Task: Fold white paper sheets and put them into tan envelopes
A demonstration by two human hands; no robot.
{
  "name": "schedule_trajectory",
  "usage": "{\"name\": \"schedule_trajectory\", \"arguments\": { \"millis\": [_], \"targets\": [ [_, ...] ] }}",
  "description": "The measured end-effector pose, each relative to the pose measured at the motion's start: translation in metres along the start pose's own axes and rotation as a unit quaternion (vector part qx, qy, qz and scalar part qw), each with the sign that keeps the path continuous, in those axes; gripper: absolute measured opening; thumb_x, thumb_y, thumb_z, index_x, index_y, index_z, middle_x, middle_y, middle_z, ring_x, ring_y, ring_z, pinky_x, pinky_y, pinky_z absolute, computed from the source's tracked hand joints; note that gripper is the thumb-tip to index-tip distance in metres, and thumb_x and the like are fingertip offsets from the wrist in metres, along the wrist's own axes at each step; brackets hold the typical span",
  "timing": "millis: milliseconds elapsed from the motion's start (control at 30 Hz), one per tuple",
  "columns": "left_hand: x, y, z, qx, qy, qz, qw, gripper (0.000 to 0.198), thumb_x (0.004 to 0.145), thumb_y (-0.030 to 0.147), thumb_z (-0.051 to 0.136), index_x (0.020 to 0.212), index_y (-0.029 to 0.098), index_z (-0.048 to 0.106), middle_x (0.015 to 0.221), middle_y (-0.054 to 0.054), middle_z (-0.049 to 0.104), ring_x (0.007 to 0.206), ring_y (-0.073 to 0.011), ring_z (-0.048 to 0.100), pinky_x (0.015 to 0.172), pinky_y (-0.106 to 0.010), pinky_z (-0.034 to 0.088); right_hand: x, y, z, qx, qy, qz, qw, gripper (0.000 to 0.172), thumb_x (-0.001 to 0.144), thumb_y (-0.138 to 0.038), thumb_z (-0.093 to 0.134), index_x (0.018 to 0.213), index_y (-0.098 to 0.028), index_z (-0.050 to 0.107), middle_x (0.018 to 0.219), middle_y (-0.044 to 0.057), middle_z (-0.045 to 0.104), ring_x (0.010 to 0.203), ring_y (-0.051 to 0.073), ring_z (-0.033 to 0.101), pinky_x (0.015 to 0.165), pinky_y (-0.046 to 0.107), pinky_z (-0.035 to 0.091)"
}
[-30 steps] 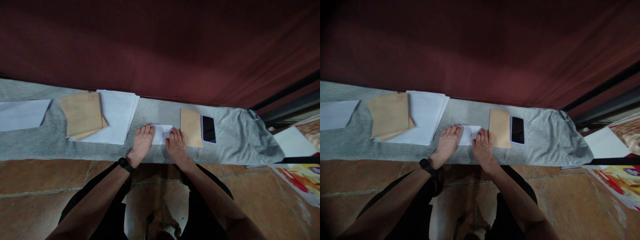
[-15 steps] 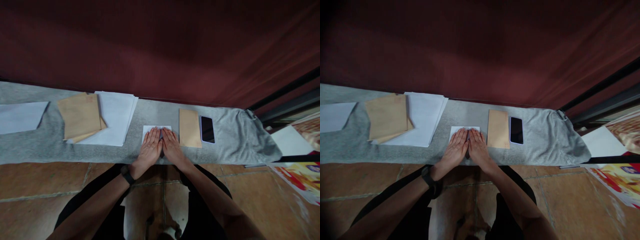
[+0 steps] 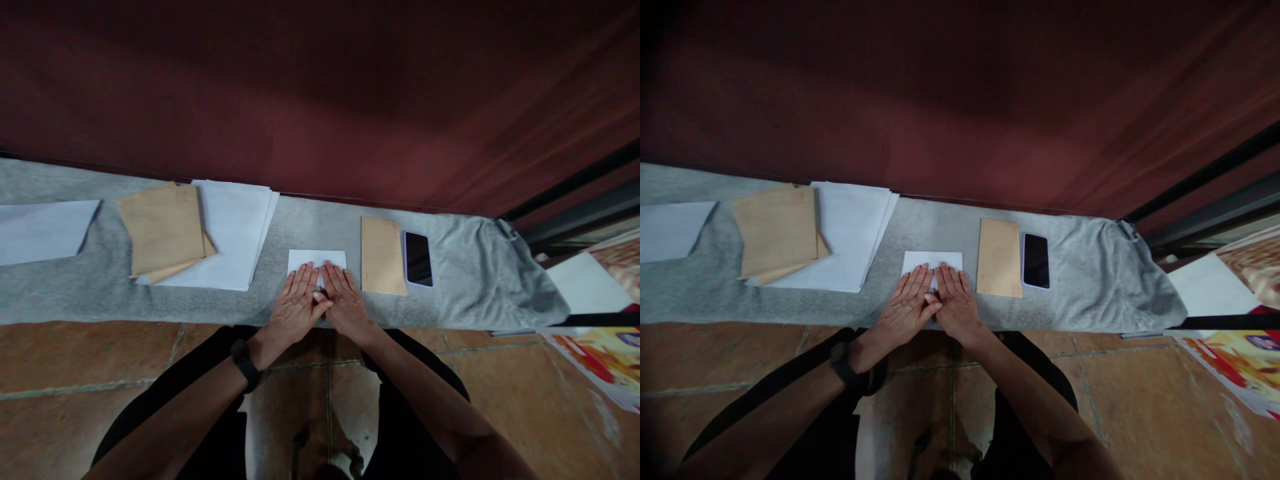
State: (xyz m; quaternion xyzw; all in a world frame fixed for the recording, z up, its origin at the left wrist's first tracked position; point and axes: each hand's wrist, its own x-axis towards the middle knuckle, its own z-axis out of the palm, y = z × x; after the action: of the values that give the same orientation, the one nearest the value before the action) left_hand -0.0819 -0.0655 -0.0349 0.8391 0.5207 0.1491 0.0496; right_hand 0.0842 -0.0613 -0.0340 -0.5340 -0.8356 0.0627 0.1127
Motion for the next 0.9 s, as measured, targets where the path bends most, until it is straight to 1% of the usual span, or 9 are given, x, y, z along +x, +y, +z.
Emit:
{"name": "schedule_trajectory", "arguments": {
  "millis": [133, 267, 467, 567, 733, 900],
  "targets": [
    [-0.0018, -0.0033, -0.0009, 0.005, 0.002, 0.001, 1.000, 0.079, 0.102, 0.058, 0.036, 0.160, 0.005, 0.027, 0.166, -0.021, 0.029, 0.157, -0.0299, 0.021, 0.128, -0.051, 0.023, -0.0017, 0.0010, 0.0053, -0.008, 0.009, 0.015, 1.000, 0.067, 0.108, -0.045, 0.035, 0.162, -0.007, 0.022, 0.168, 0.017, 0.025, 0.158, 0.026, 0.019, 0.129, 0.049, 0.018],
    [-0.0030, -0.0055, -0.0054, 0.015, 0.001, -0.003, 1.000, 0.080, 0.102, 0.059, 0.036, 0.159, 0.004, 0.029, 0.166, -0.022, 0.029, 0.157, -0.0305, 0.021, 0.128, -0.050, 0.023, -0.0031, 0.0022, 0.0081, -0.014, 0.022, 0.028, 0.999, 0.066, 0.108, -0.042, 0.036, 0.161, -0.006, 0.024, 0.167, 0.018, 0.026, 0.158, 0.027, 0.020, 0.128, 0.051, 0.020],
    [-0.0031, -0.0061, -0.0073, 0.028, 0.000, -0.021, 0.999, 0.081, 0.100, 0.060, 0.039, 0.158, 0.004, 0.031, 0.166, -0.023, 0.028, 0.157, -0.0310, 0.021, 0.128, -0.050, 0.020, -0.0030, 0.0017, 0.0053, -0.011, 0.014, 0.042, 0.999, 0.069, 0.107, -0.045, 0.037, 0.160, -0.002, 0.027, 0.167, 0.019, 0.026, 0.157, 0.028, 0.021, 0.127, 0.049, 0.020],
    [-0.0029, -0.0064, -0.0064, 0.030, -0.001, -0.024, 0.999, 0.082, 0.100, 0.060, 0.040, 0.158, 0.002, 0.031, 0.165, -0.024, 0.028, 0.157, -0.0321, 0.020, 0.128, -0.051, 0.020, -0.0028, 0.0010, 0.0040, -0.008, 0.011, 0.045, 0.999, 0.069, 0.106, -0.044, 0.038, 0.160, -0.003, 0.026, 0.167, 0.019, 0.026, 0.157, 0.028, 0.021, 0.127, 0.049, 0.020],
    [-0.0027, -0.0079, -0.0064, 0.027, 0.004, -0.039, 0.999, 0.080, 0.101, 0.057, 0.041, 0.158, 0.002, 0.029, 0.165, -0.025, 0.029, 0.157, -0.0321, 0.020, 0.128, -0.052, 0.022, -0.0031, -0.0006, 0.0016, -0.005, 0.010, 0.059, 0.998, 0.070, 0.106, -0.045, 0.038, 0.160, -0.002, 0.026, 0.168, 0.021, 0.024, 0.157, 0.030, 0.020, 0.127, 0.050, 0.021],
    [-0.0023, -0.0102, -0.0073, 0.027, 0.009, -0.055, 0.998, 0.084, 0.100, 0.060, 0.040, 0.158, 0.000, 0.028, 0.165, -0.027, 0.028, 0.157, -0.0334, 0.020, 0.128, -0.052, 0.022, -0.0044, -0.0014, 0.0025, -0.009, 0.019, 0.070, 0.997, 0.070, 0.106, -0.046, 0.038, 0.160, -0.002, 0.027, 0.168, 0.022, 0.024, 0.157, 0.031, 0.020, 0.126, 0.050, 0.022]
  ]
}}
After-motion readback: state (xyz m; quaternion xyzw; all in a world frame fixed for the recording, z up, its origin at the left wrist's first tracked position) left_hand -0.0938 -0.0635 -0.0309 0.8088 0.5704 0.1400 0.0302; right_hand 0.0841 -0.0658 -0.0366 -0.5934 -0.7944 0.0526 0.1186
